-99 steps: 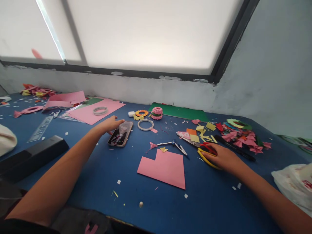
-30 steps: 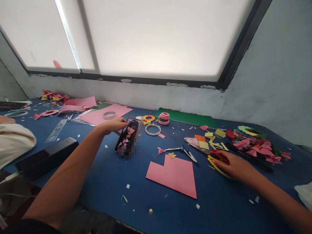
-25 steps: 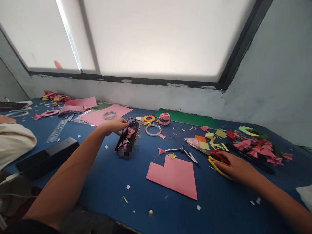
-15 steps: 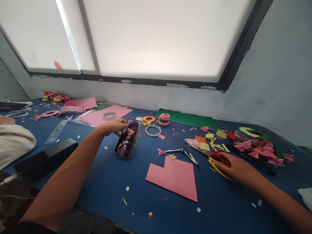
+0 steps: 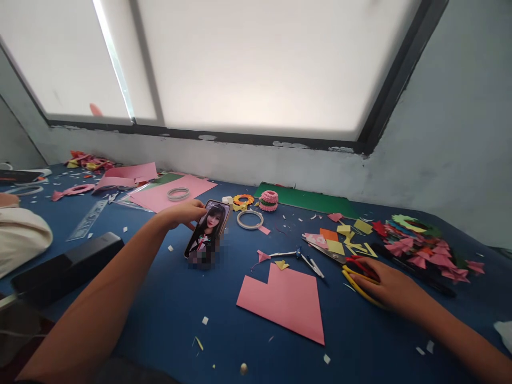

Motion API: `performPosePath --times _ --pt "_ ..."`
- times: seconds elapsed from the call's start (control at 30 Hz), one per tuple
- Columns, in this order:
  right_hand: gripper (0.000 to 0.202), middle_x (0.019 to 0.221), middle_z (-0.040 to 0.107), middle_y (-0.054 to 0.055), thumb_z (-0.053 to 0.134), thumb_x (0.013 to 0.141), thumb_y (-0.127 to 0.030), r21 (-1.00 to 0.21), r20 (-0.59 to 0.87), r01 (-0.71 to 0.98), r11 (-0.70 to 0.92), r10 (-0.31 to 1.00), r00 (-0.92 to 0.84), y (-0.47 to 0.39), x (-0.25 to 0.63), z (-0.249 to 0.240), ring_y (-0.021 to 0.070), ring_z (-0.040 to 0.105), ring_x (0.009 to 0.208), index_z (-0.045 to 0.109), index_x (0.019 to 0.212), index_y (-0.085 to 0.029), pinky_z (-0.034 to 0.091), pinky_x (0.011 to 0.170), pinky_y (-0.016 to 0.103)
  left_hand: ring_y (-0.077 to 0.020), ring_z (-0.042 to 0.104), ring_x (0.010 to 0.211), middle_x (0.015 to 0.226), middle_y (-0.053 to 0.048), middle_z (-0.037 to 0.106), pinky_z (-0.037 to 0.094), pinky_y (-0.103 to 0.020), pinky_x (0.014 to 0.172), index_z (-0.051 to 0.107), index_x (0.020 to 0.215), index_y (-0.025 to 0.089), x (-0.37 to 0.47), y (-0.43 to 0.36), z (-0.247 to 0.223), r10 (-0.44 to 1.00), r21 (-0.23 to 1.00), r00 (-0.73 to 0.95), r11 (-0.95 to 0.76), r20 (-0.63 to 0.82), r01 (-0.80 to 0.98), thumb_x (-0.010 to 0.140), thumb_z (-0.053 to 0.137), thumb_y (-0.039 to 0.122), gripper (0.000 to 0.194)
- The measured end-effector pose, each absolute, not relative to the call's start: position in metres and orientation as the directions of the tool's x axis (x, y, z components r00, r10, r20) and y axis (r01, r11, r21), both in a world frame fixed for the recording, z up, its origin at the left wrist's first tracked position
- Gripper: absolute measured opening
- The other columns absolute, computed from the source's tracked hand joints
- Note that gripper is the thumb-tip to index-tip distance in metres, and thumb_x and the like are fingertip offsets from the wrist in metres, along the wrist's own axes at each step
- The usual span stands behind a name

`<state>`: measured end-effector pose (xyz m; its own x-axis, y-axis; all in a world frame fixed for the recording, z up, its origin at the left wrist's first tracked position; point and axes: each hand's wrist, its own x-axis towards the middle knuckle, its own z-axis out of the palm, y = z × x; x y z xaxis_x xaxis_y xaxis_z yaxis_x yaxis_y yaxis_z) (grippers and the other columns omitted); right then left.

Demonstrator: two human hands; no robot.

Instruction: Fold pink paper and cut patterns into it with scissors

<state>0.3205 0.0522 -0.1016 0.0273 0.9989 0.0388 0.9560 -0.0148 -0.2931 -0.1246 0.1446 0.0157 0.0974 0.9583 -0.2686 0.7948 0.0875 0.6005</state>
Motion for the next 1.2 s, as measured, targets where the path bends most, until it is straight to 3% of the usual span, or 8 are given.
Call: performPosePath --times 0.27,0.47,0.6,0.73,0.8,0.87,1.2 --pt "0.065 0.118 0.058 0.014 0.038 0.073 -0.058 -0.291 0.047 0.957 -0.017 0.998 0.032 0.051 0.316 -0.097 0.0297 0.056 0.104 0.053 0.116 -0.012 0.046 0.083 0.036 -0.0227 0.061 0.091 0.093 -0.008 0.065 0.051 -0.024 0.058 0.054 0.081 0.017 -0.124 0.158 -0.005 0.951 0.575 0.007 0.181 -0.309 0.798 0.064 0.047 0.03 0.023" --pt "0.059 0.115 0.06 0.012 0.04 0.073 -0.056 -0.323 0.06 0.946 -0.003 0.998 0.023 0.051 0.315 -0.097 0.0284 0.057 0.102 0.055 0.113 -0.015 0.047 0.079 0.034 -0.0233 0.062 0.087 0.096 -0.014 0.064 0.051 -0.023 0.053 0.054 0.081 0.014 -0.132 0.173 -0.021 0.954 0.523 -0.046 0.201 -0.295 0.828 0.065 0.048 0.037 0.028" --pt "0.057 0.118 0.058 0.012 0.04 0.074 -0.055 -0.335 0.036 0.942 -0.009 0.999 0.022 0.05 0.312 -0.092 0.0286 0.056 0.104 0.055 0.113 -0.016 0.046 0.082 0.035 -0.0282 0.06 0.093 0.107 -0.019 0.06 0.051 -0.027 0.054 0.053 0.095 0.012 -0.124 0.167 -0.015 0.959 0.484 -0.055 0.189 -0.278 0.854 0.066 0.048 0.053 0.051" --pt "0.059 0.121 0.056 0.013 0.04 0.074 -0.053 -0.318 0.005 0.947 -0.034 0.999 0.037 0.048 0.308 -0.087 0.0291 0.053 0.109 0.053 0.116 -0.015 0.044 0.086 0.035 -0.0353 0.059 0.094 0.109 -0.021 0.059 0.049 -0.036 0.064 0.049 0.108 0.011 -0.104 0.151 -0.013 0.977 0.259 -0.053 0.107 -0.206 0.96 0.056 0.049 0.07 0.079" --pt "0.06 0.121 0.055 0.013 0.04 0.075 -0.053 -0.316 0.0 0.948 -0.038 0.999 0.039 0.047 0.306 -0.085 0.0286 0.052 0.109 0.052 0.117 -0.013 0.043 0.087 0.034 -0.0375 0.056 0.099 0.114 -0.02 0.057 0.047 -0.041 0.073 0.049 0.111 0.012 -0.094 0.144 -0.016 0.99 0.128 -0.068 0.084 -0.123 0.988 0.055 0.052 0.067 0.079" --pt "0.06 0.121 0.055 0.013 0.04 0.075 -0.053 -0.321 0.0 0.946 -0.042 0.999 0.044 0.047 0.305 -0.084 0.028 0.053 0.108 0.051 0.118 -0.013 0.043 0.087 0.034 -0.0373 0.054 0.102 0.117 -0.021 0.055 0.045 -0.043 0.077 0.047 0.115 0.012 -0.086 0.14 -0.02 0.994 0.071 -0.08 0.085 -0.074 0.994 0.058 0.052 0.061 0.076" --pt "0.056 0.122 0.054 0.015 0.042 0.078 -0.047 -0.325 0.032 0.946 -0.012 0.999 0.024 0.046 0.303 -0.082 0.0282 0.053 0.108 0.05 0.119 -0.01 0.041 0.087 0.034 -0.037 0.054 0.103 0.12 -0.022 0.053 0.045 -0.042 0.076 0.037 0.124 0.009 -0.082 0.14 -0.019 0.996 0.071 -0.078 0.081 -0.041 0.994 0.061 0.05 0.055 0.079"
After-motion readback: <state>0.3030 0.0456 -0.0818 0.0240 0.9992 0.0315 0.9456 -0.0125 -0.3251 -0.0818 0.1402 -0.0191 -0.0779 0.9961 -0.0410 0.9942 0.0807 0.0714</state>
